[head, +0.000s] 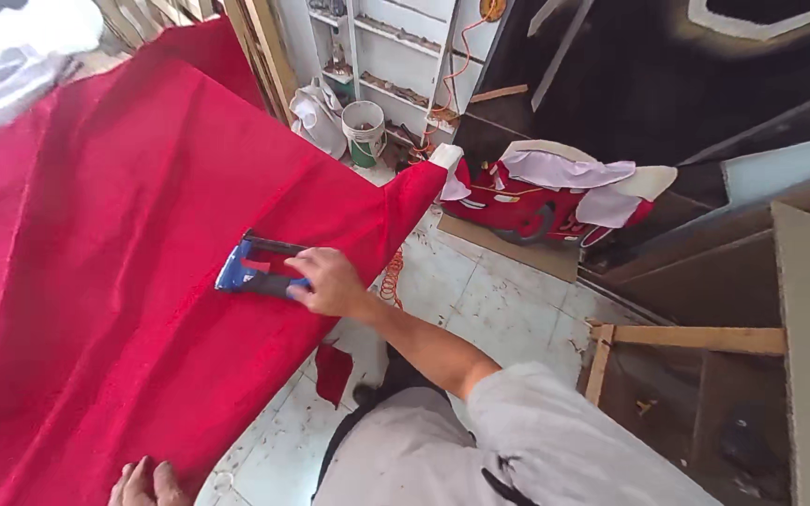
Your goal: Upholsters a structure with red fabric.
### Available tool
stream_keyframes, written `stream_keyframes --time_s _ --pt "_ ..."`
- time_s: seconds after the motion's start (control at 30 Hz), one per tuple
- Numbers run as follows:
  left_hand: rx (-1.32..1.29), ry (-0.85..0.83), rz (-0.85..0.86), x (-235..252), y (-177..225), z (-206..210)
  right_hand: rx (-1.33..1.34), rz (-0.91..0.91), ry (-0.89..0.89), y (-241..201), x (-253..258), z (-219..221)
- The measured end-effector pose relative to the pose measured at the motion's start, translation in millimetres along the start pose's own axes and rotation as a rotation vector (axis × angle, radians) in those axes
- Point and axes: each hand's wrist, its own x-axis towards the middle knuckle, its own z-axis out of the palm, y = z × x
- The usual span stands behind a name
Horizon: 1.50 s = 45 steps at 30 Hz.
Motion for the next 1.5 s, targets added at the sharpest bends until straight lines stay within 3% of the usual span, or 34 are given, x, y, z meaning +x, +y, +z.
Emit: stream_keyframes --time_s 0.1,0.23,0.33,0.4,0.5,0.6,0.7,0.77,0.83,0.9,1.0,1.07,1.13,1.23,1.4,1.5 --pt "-0.154 0.054 -0.019 14 23 -11 0.208 0.385 0.210 68 -35 -60" --pt "-0.291 0.210 0.144 39 84 -6 0.716 0.942 0.449 182 -66 -96" --pt "-0.417 0.245 0.320 55 161 -6 1.098 1.115 0.588 244 -48 -111" --pt "-0.492 0.205 0.477 69 224 -10 1.319 1.121 0.597 276 -30 -109" --pt "-0.525 0.040 0.716 117 335 -8 1.472 1.090 0.562 307 -8 -102" --pt "-0.378 -0.268 0.817 177 471 21 1.426 1.136 0.465 322 -9 -100" --pt "-0.201 -0.614 0.852 226 595 94 1.541 1.158 0.385 332 -19 -95" --pt "-0.091 -0.831 0.837 253 650 162 1.661 1.152 0.364 343 -20 -91" --pt "-0.003 -0.979 0.788 273 677 223 1.773 1.113 0.350 351 -23 -87" --pt "0.015 -1.119 0.670 277 689 257 1.850 1.057 0.330 357 -26 -86" --pt "0.120 -1.307 0.400 247 705 252 1.934 1.051 0.278 362 -33 -83" --pt "0.311 -1.300 0.329 241 707 241 1.960 1.057 0.233 366 -36 -81" --pt "0.467 -1.249 0.390 261 696 244 1.978 1.050 0.205 369 -38 -79" --pt "0.470 -1.042 0.498 306 679 236 1.969 1.044 0.178 369 -35 -77" --pt "0.541 -0.748 0.855 334 739 152 1.919 0.990 0.129 362 -32 -78" --pt "0.722 -0.670 1.023 337 747 148 1.867 1.044 0.124 359 -31 -81"
